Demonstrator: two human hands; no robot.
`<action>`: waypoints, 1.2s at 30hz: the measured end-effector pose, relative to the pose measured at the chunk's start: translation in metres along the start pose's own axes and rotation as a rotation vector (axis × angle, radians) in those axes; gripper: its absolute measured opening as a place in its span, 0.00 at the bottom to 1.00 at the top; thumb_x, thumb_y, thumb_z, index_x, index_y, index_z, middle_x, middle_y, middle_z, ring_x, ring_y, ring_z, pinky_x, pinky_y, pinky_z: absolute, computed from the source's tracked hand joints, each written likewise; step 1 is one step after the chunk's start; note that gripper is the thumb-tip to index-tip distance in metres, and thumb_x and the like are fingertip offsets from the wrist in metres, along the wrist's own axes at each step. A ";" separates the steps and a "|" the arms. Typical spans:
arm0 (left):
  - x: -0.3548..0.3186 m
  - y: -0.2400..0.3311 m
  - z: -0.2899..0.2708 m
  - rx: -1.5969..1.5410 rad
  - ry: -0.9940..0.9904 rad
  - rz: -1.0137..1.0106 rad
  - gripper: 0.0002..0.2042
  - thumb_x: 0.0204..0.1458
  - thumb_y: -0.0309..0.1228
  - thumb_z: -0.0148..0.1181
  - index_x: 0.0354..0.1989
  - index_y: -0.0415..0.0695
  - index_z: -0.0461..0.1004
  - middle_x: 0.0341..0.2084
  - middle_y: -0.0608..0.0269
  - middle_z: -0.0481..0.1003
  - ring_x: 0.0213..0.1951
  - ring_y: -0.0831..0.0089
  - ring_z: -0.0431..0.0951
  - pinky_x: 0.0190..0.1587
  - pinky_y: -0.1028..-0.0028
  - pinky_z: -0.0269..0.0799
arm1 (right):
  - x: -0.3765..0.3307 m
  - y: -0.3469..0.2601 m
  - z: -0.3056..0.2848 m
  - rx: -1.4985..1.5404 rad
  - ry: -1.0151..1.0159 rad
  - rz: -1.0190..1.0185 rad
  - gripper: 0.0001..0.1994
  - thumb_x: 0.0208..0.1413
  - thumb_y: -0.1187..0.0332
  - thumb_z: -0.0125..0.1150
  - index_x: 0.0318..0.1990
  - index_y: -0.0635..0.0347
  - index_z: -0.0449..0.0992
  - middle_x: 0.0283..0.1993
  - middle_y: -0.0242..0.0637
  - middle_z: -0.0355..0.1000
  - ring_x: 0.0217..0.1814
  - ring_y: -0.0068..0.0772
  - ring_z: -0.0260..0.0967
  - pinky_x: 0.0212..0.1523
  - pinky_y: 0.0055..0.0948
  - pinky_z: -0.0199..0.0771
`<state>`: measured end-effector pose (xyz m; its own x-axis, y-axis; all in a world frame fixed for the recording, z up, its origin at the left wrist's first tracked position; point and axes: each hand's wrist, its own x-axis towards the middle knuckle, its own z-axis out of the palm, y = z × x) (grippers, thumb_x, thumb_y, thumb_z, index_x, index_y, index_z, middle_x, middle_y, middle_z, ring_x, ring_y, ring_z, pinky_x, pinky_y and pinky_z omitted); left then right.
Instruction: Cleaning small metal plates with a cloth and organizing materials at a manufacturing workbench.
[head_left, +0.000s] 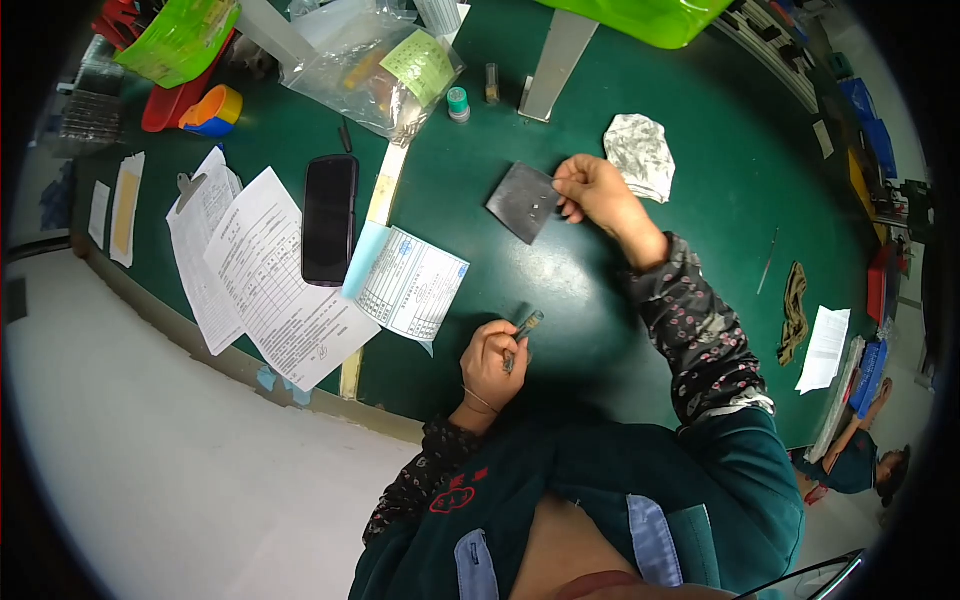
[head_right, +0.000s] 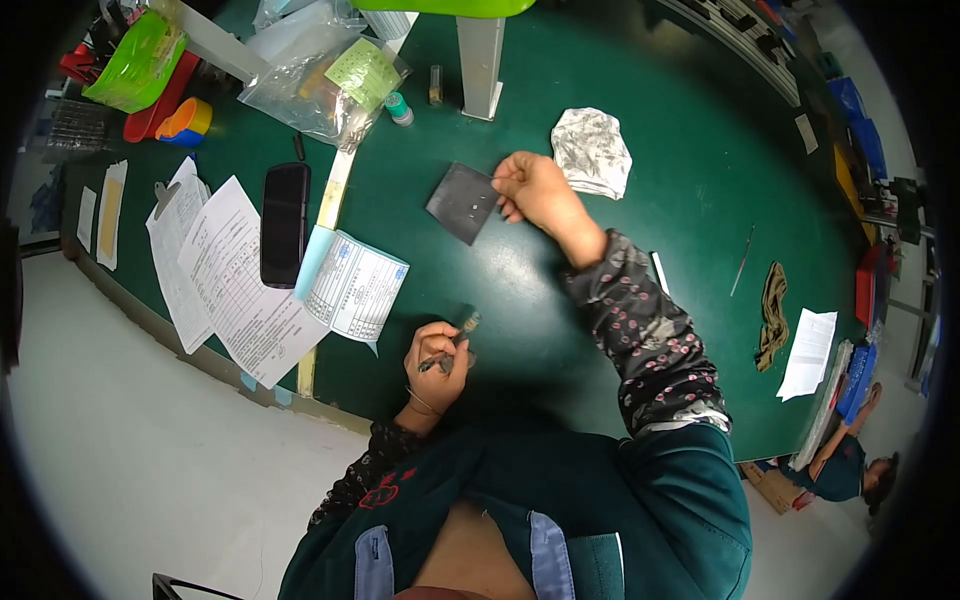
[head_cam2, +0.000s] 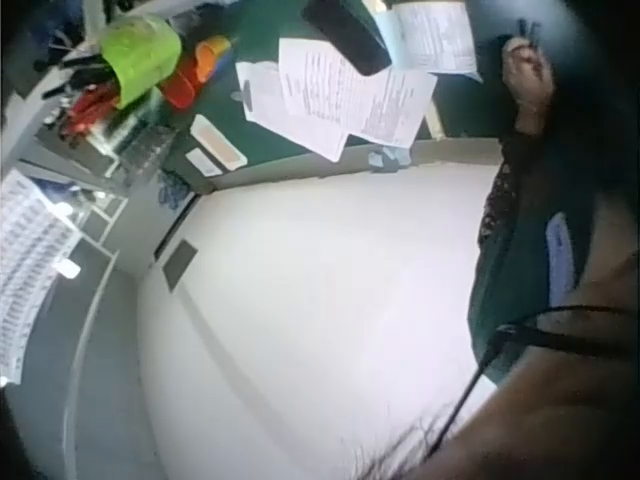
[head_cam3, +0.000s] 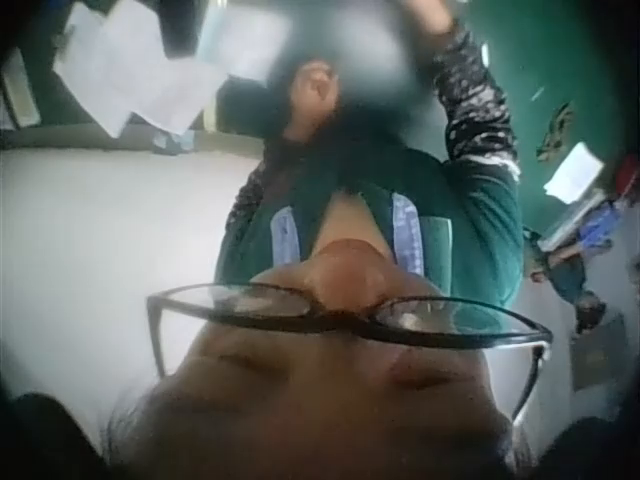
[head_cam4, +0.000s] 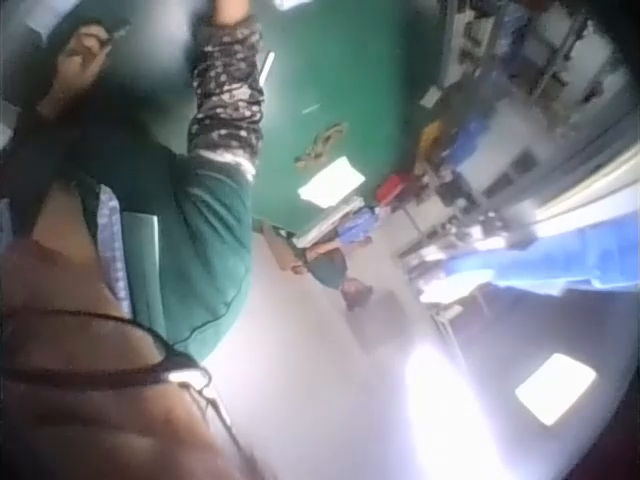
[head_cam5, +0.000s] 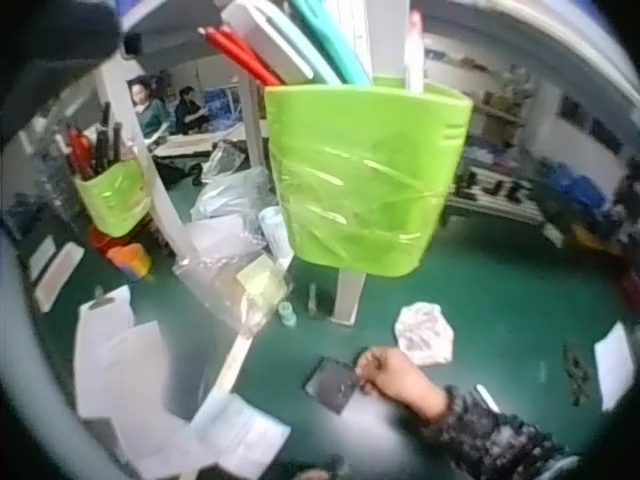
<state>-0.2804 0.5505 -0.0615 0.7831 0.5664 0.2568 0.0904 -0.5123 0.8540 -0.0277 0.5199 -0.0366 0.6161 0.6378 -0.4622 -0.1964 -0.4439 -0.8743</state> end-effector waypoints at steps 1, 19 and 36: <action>0.000 0.001 -0.001 -0.002 -0.001 -0.008 0.11 0.35 0.20 0.60 0.22 0.43 0.61 0.27 0.60 0.68 0.27 0.64 0.70 0.28 0.72 0.68 | 0.006 0.001 0.007 0.012 0.005 -0.017 0.03 0.48 0.77 0.53 0.29 0.66 0.67 0.19 0.34 0.65 0.16 0.20 0.64 0.14 0.17 0.67; 0.004 0.003 -0.002 0.003 0.007 0.007 0.12 0.34 0.19 0.61 0.21 0.43 0.61 0.27 0.61 0.68 0.26 0.64 0.71 0.26 0.73 0.68 | -0.006 -0.010 -0.041 -1.303 0.763 -0.410 0.19 0.42 0.62 0.58 0.45 0.48 0.69 0.51 0.38 0.61 0.53 0.39 0.56 0.46 0.36 0.60; 0.001 0.002 -0.003 0.055 -0.023 0.019 0.11 0.35 0.20 0.60 0.22 0.43 0.61 0.27 0.60 0.68 0.26 0.64 0.70 0.27 0.72 0.67 | -0.019 -0.002 -0.048 -1.056 0.704 -0.778 0.15 0.32 0.79 0.53 0.34 0.61 0.71 0.38 0.41 0.67 0.40 0.43 0.62 0.42 0.34 0.65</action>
<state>-0.2811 0.5518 -0.0585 0.7990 0.5413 0.2619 0.1082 -0.5579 0.8228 -0.0027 0.4788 -0.0188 0.5976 0.6326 0.4926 0.7873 -0.5792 -0.2114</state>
